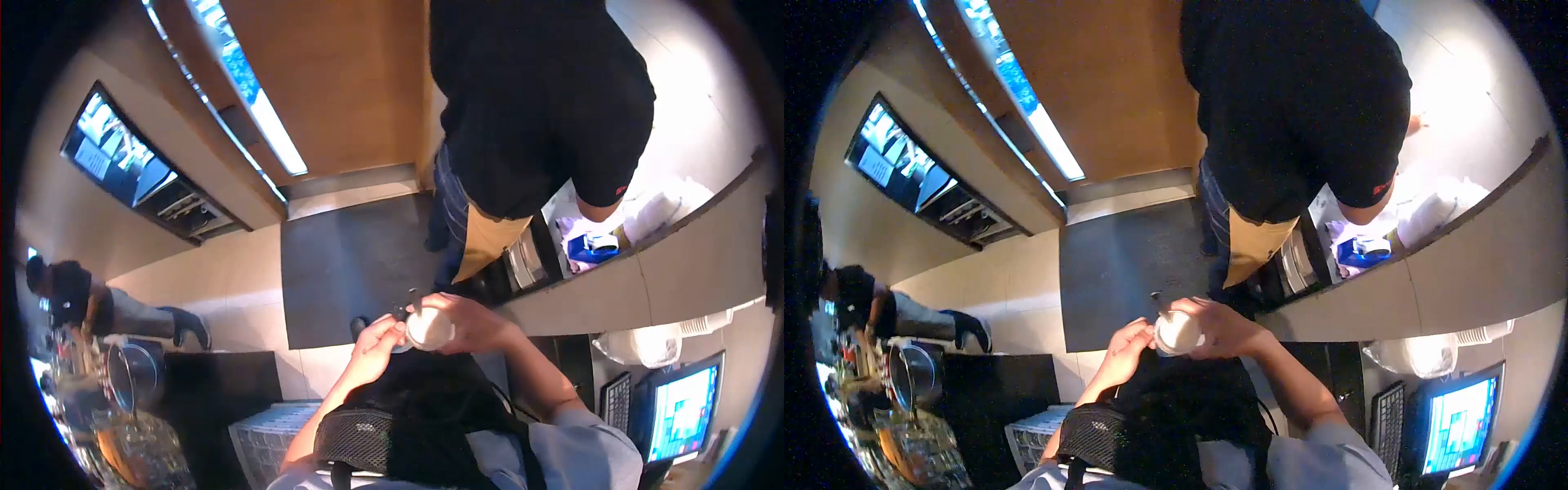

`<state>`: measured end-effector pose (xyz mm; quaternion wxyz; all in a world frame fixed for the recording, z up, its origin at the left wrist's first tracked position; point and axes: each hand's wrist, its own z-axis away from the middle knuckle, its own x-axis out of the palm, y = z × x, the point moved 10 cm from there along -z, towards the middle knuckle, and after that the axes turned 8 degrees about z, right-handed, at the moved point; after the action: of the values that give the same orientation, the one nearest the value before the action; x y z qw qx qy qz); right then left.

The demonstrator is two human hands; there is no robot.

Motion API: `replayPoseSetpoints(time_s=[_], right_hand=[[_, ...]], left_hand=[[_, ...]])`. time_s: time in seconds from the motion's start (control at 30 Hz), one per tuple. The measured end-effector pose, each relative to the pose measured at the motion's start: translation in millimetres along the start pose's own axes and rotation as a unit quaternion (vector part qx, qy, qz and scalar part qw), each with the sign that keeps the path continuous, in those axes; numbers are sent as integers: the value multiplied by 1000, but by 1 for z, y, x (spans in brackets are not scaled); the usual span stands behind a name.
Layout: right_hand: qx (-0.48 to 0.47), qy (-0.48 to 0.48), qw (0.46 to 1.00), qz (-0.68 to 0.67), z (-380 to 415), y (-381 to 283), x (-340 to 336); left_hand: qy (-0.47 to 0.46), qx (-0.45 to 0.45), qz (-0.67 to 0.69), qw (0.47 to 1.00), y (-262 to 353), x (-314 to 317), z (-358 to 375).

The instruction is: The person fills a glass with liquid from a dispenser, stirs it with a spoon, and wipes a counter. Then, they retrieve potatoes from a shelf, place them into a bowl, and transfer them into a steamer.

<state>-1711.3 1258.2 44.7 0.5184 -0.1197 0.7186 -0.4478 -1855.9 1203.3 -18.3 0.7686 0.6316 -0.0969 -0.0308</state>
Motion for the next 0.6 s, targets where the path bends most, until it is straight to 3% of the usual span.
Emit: replayPoseSetpoints(time_s=[0.03, 0.07, 0.13, 0.17, 0.2, 0.4, 0.47, 0.53, 0.6], right_hand=[[16, 10, 1000, 4, -6, 8, 1], [26, 14, 1000, 5, -10, 15, 4], [4, 93, 995, 27, -25, 14, -3], [34, 74, 996, 42, -35, 18, 0], [35, 72, 996, 41, -49, 18, 0], [109, 41, 988, -102, -160, -6, -17], [96, 94, 982, -132, -203, -10, -30], [42, 175, 981, -74, -249, -23, -44], [40, 177, 983, -28, -295, -37, -47]], left_hand=[[54, 60, -12, 997, 11, -9, -7], [44, 58, -8, 997, 11, -9, -15], [131, -45, 82, 987, -1, -35, -25], [141, -82, 81, 983, 1, -48, -29], [135, -75, 49, 987, -20, -69, -41], [86, -35, 42, 995, 21, -153, -89], [117, -2, 37, 992, 37, -192, -96], [95, -43, 33, 994, 30, -224, -104], [134, -1, 32, 990, 46, -265, -111]])
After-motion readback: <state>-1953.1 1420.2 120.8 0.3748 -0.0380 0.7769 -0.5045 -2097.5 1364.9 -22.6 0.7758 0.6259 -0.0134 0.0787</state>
